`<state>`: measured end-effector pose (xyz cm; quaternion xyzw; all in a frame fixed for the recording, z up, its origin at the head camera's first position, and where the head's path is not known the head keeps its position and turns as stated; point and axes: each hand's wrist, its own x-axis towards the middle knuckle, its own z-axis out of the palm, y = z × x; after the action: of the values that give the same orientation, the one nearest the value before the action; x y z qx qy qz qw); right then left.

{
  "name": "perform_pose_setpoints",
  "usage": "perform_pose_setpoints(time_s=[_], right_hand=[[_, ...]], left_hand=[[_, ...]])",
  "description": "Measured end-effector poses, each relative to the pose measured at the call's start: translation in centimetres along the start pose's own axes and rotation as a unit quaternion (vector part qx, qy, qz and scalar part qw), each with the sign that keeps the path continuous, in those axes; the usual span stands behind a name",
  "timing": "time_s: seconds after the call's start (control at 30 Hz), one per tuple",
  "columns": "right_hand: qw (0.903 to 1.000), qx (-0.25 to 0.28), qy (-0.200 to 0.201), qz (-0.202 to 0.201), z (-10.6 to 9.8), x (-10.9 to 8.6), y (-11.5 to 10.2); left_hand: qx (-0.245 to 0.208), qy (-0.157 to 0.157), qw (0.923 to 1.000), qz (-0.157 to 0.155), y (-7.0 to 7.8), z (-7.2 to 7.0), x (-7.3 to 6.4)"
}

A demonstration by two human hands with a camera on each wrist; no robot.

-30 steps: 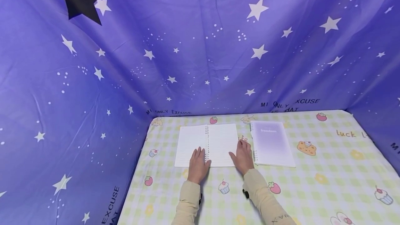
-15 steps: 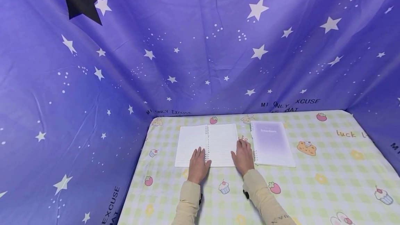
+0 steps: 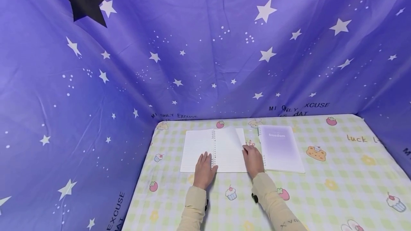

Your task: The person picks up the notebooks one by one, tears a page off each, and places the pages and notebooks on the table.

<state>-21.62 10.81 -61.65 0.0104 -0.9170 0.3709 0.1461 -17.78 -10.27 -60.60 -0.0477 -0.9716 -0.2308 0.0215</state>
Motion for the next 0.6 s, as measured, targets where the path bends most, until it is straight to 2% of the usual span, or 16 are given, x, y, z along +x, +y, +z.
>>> perform_pose_setpoints(time_s=[0.23,0.43,0.6], right_hand=[[0.9997,0.023,0.009,-0.007,-0.2,-0.4,0.1],[0.9996,0.019,0.017,-0.008,-0.2,-0.6,-0.1],[0.9999,0.004,0.013,-0.004,-0.2,-0.7,-0.3]], left_hand=[[0.018,-0.016,0.9996,0.013,0.1,-0.7,0.3],[0.023,-0.05,0.9984,0.016,-0.3,-1.0,0.8],[0.019,-0.076,0.9962,0.036,-1.1,-1.2,1.2]])
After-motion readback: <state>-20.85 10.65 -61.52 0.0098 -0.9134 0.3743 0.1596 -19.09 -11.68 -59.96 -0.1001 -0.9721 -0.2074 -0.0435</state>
